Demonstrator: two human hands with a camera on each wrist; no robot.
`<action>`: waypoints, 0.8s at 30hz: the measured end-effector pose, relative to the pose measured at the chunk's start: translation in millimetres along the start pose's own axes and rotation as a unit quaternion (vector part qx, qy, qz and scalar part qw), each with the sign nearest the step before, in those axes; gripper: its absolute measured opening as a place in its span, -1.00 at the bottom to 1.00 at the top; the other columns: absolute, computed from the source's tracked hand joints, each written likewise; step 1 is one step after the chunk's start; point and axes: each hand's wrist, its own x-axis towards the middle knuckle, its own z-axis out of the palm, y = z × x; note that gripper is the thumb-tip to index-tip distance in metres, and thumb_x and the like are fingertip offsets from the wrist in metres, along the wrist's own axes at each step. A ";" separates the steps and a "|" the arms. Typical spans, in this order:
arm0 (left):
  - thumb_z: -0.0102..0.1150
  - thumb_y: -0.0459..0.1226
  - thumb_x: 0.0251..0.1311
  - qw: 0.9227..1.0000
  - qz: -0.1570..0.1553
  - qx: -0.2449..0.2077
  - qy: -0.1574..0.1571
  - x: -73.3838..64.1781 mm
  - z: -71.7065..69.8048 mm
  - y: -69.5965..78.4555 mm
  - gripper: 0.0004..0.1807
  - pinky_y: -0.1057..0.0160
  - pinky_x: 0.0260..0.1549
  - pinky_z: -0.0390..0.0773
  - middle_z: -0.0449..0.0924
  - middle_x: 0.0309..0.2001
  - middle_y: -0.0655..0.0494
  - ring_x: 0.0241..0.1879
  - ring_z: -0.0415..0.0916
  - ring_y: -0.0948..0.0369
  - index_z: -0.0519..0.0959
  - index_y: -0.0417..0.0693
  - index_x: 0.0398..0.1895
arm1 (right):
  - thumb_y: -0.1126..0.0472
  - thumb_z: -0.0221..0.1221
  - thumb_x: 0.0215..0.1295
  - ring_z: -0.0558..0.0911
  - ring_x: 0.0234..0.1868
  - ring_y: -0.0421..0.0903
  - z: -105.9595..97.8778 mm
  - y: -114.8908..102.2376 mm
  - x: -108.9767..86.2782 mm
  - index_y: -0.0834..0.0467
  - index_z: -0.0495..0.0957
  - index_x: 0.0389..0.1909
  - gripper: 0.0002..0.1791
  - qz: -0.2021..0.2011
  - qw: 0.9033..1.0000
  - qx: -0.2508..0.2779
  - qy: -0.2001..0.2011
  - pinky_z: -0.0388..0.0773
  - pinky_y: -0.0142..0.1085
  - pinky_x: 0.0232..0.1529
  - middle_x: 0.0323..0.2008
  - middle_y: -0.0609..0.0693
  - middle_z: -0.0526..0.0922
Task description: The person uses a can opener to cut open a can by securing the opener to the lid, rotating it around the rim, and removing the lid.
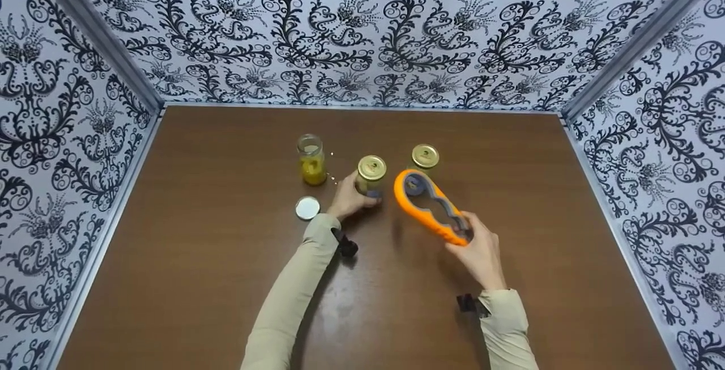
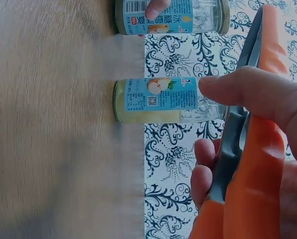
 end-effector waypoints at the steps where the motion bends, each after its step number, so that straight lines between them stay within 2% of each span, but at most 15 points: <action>1: 0.53 -0.47 -0.28 1.000 0.000 -0.005 0.000 -0.5 -0.5 0.2 -0.34 0.07 0.03 0.47 0.61 -0.07 -0.14 -0.03 0.53 -0.03 0.50 -0.29 0.03 | 0.40 0.46 -0.20 0.63 -0.23 0.13 -0.1 -0.3 0.2 0.26 0.52 0.06 -0.34 -0.006 1.000 0.000 0.001 0.52 0.00 -0.16 -0.21 0.17 0.67; 5: 0.51 -0.50 -0.27 0.999 -0.010 -0.032 -0.005 -4.7 -2.1 1.3 -0.36 0.08 0.02 0.48 0.60 -0.08 -0.13 -0.05 0.52 -0.02 0.50 -0.30 0.02 | 0.40 0.46 -0.22 0.62 -0.17 0.16 -1.9 -2.2 1.4 0.31 0.51 0.06 -0.33 -0.031 0.999 -0.003 0.011 0.37 0.01 0.01 -0.19 0.19 0.67; 9: 0.49 -0.53 -0.29 0.999 -0.013 -0.053 -0.004 -10.4 -3.2 0.3 -0.40 0.13 -0.03 0.50 0.61 -0.13 -0.10 -0.09 0.53 0.02 0.51 -0.30 -0.03 | 0.40 0.45 -0.22 0.59 -0.13 0.19 -1.8 -5.4 5.4 0.34 0.49 0.08 -0.31 -0.057 0.998 -0.006 0.016 0.24 0.04 0.01 -0.13 0.25 0.64; 16: 0.49 -0.50 -0.30 0.999 0.030 -0.026 -0.009 -21.2 -4.3 -0.3 -0.34 0.16 0.00 0.48 0.61 -0.09 -0.11 -0.08 0.52 0.04 0.50 -0.32 0.02 | 0.41 0.43 -0.23 0.54 -0.13 0.21 -0.1 -16.7 12.9 0.36 0.49 0.04 -0.34 -0.084 0.996 -0.017 0.005 0.19 0.01 -0.04 -0.11 0.27 0.61; 24: 0.52 -0.45 -0.29 0.999 0.031 -0.010 -0.017 -32.5 -1.4 4.8 -0.30 0.17 -0.02 0.49 0.62 -0.08 -0.07 -0.09 0.54 0.07 0.50 -0.28 0.07 | 0.42 0.46 -0.30 0.55 -0.18 0.16 0.5 -27.6 17.1 0.33 0.52 0.00 -0.33 -0.113 0.993 -0.015 0.013 0.20 -0.01 -0.07 -0.20 0.20 0.63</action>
